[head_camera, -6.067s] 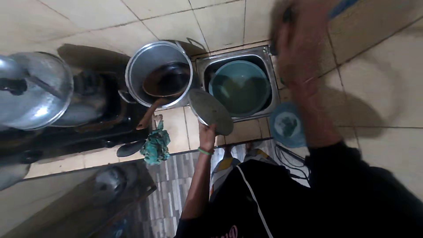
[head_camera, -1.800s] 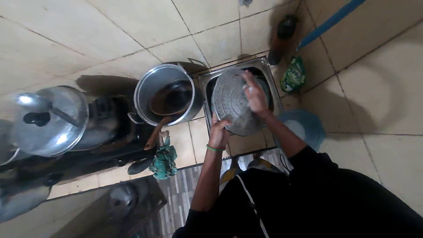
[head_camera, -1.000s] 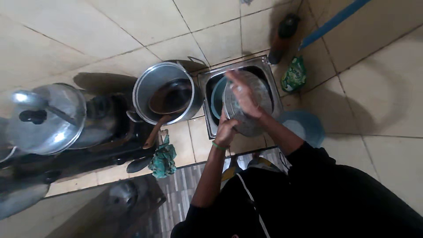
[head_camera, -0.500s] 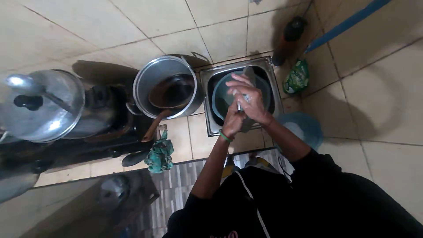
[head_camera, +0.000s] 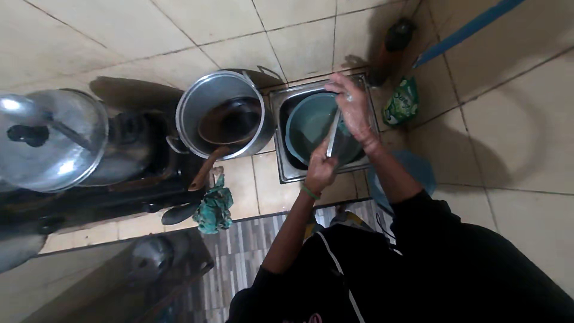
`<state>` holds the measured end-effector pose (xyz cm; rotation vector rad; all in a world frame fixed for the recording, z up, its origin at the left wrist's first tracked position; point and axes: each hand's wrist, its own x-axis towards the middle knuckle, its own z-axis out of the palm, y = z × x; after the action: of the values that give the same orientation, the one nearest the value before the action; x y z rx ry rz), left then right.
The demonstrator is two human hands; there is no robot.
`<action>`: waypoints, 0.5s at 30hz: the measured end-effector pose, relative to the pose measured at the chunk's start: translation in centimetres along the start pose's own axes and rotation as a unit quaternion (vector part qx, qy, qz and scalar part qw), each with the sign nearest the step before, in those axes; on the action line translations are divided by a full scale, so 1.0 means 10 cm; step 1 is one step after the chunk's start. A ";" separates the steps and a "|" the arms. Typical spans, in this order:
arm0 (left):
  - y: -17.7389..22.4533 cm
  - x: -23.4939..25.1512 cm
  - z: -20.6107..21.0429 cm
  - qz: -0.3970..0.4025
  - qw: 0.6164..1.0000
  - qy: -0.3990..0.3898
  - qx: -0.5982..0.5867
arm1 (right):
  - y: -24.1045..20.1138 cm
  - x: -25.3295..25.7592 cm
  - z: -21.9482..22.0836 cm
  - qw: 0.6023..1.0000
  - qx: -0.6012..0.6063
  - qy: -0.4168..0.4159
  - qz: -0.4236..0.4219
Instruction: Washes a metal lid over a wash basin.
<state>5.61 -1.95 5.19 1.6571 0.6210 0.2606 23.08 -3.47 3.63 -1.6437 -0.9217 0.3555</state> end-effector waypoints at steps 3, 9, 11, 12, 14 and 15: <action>0.00 0.04 -0.06 0.002 1.000 0.012 0.012 | -0.27 -0.30 0.15 0.993 -0.036 -0.014 -0.113; -0.02 -0.04 -0.13 0.046 0.999 0.007 0.024 | -0.02 0.13 -0.03 0.998 0.058 -0.013 0.004; 0.01 -0.14 -0.11 0.073 0.997 0.020 0.004 | 0.34 0.37 -0.19 0.988 0.086 0.022 0.127; 0.03 -0.16 -0.12 0.080 0.996 0.024 -0.008 | 0.47 0.42 -0.24 0.980 0.096 0.029 0.172; 0.03 -0.16 -0.16 0.057 0.998 0.006 -0.028 | 0.60 0.41 -0.26 0.974 0.097 0.049 0.197; 0.02 -0.14 -0.20 0.033 0.999 -0.020 -0.034 | 0.60 0.42 -0.25 0.977 0.090 0.062 0.185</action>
<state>3.49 -1.07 6.02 1.6145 0.5221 0.2922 29.71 -2.33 -0.21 -1.6460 -0.4726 0.5664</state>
